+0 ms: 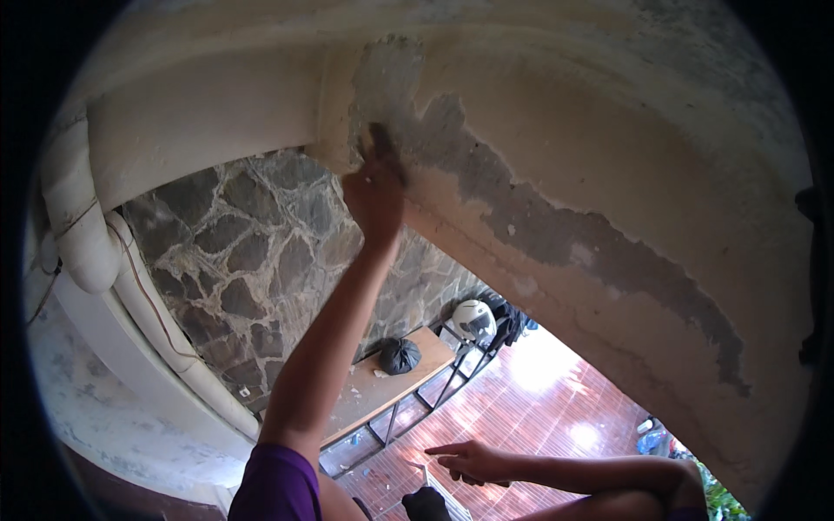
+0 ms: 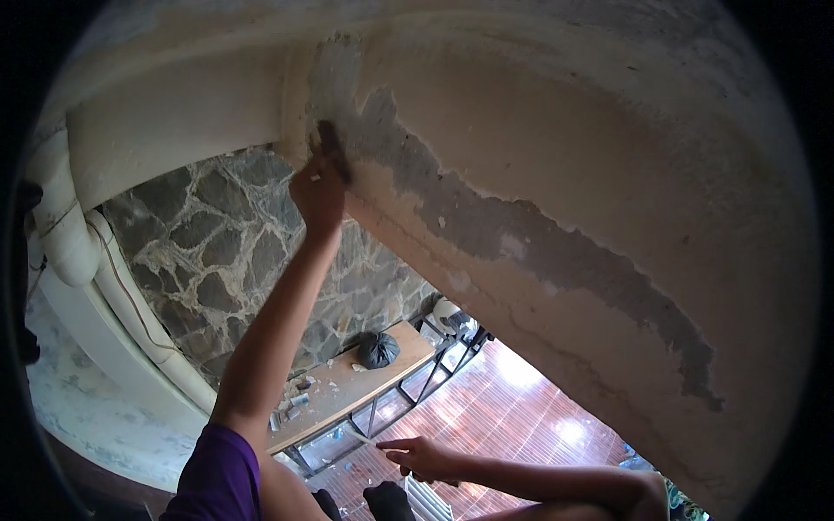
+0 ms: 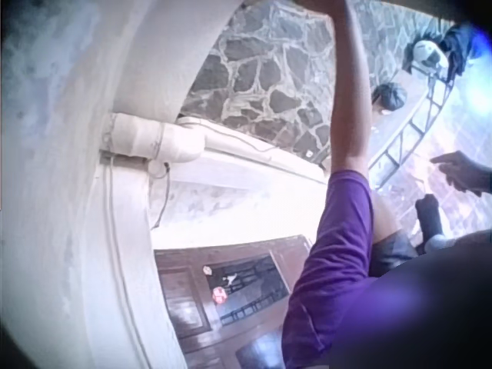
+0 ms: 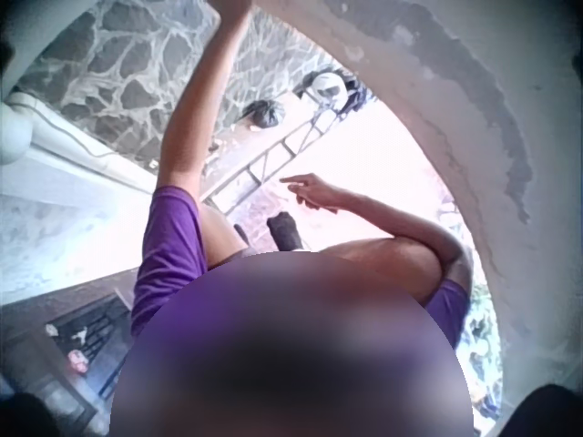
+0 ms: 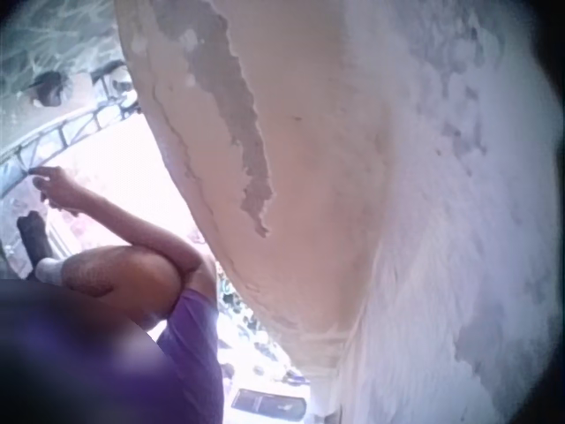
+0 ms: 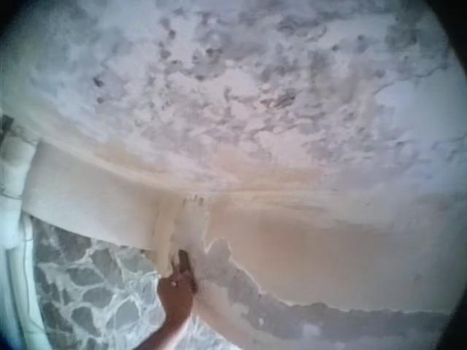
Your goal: The person scrapes a section of a wall or ceiling arch using a handheld scraper. They repeatedly remove loose material from the surface, occasionally pausing to clear debris from the tool. The work progresses along the curved arch and near a vertical pipe.
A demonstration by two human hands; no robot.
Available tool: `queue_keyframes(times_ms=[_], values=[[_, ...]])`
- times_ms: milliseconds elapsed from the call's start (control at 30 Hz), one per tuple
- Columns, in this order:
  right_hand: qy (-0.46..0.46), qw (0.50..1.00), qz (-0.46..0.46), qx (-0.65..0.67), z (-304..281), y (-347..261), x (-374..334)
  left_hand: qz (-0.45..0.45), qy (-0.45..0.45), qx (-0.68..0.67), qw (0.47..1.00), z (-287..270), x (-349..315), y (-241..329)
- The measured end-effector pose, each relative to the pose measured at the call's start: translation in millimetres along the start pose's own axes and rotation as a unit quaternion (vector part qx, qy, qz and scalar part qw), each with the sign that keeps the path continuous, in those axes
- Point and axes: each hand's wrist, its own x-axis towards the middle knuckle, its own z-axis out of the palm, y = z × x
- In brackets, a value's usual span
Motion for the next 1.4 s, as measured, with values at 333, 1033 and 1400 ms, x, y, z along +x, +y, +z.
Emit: queue_keyframes(times_ms=[333, 1033, 1400], values=[[-0.001, 1.0, 0.001, -0.007, -5, -9, 8, -0.015, 0.046, -0.094, 0.994, 11, 13, -13], [0.005, 0.999, 0.04, -0.022, -42, 135, 29, -0.103, -0.014, -0.036, 0.994, 11, 24, -18], [-0.027, 0.981, -0.176, -0.081, 106, 139, 114, -0.088, 0.027, -0.088, 0.992, 20, 42, -33]])
